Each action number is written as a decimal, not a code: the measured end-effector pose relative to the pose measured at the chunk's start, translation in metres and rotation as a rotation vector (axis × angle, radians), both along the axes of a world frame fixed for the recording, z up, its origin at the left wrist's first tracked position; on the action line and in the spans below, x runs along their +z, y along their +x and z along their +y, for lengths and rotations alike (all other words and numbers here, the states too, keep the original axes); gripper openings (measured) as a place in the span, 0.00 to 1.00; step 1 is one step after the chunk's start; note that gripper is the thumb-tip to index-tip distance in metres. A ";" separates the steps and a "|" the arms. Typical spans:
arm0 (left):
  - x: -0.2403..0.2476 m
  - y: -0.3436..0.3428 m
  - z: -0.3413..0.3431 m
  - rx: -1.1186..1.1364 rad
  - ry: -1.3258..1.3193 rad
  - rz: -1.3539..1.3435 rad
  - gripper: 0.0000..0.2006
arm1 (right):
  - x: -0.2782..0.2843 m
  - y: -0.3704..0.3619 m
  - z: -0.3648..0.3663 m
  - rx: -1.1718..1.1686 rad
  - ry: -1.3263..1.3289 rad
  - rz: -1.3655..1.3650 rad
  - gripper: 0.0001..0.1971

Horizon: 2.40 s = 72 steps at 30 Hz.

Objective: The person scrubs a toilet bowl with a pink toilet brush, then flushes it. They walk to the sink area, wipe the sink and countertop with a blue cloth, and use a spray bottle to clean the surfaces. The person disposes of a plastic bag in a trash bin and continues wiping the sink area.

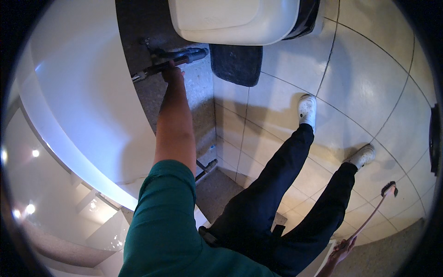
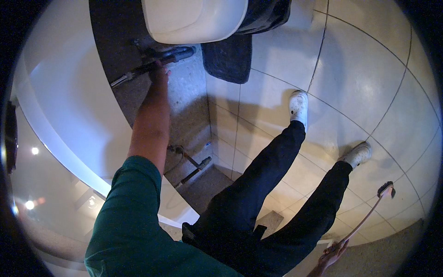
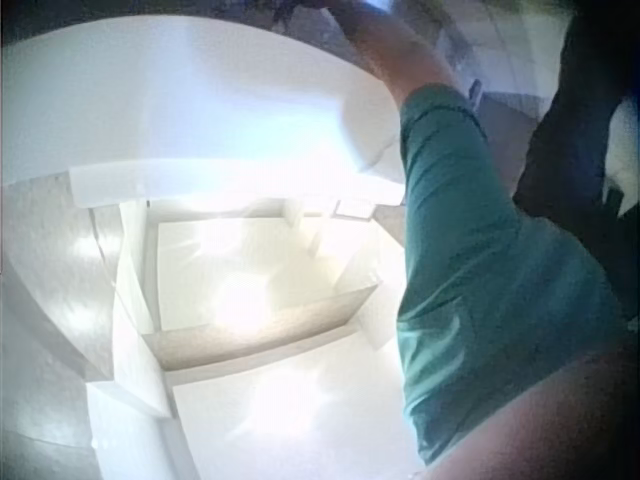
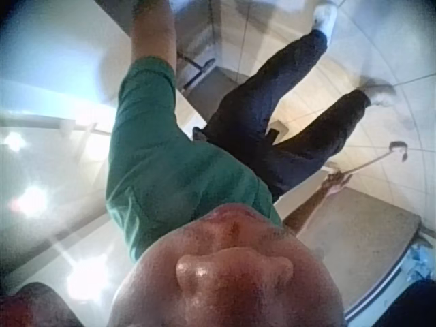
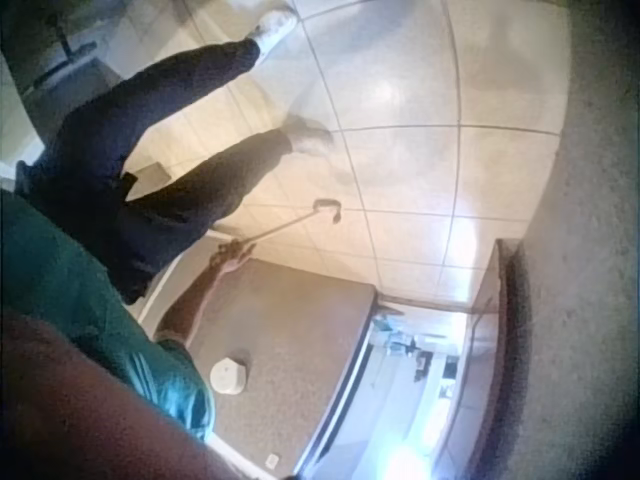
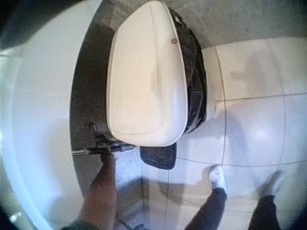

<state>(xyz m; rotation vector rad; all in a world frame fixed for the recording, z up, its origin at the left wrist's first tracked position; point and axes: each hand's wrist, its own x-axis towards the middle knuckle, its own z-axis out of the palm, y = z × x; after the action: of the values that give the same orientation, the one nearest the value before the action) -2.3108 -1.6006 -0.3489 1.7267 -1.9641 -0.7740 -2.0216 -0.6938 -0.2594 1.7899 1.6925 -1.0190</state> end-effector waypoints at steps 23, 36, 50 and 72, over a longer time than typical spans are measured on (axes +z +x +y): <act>-0.033 0.134 0.238 -0.375 0.604 -0.899 0.30 | 0.055 0.011 0.004 -0.049 -0.145 0.152 0.22; 0.111 0.157 0.389 -1.066 0.877 -0.535 0.21 | 0.148 -0.001 -0.055 -0.140 -0.127 0.275 0.21; 0.212 0.133 0.353 -0.820 0.760 -0.167 0.20 | 0.222 0.034 0.058 -0.058 -0.133 0.355 0.27; 0.198 -0.155 0.987 -1.369 0.968 -0.886 0.11 | 0.172 -0.077 0.581 -0.302 0.177 0.434 0.25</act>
<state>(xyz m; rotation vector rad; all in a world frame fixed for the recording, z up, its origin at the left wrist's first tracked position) -2.4663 -0.6131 -0.1504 0.7327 -3.8933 -1.7925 -2.0989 -0.1125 -0.0876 2.0978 1.8395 -1.5193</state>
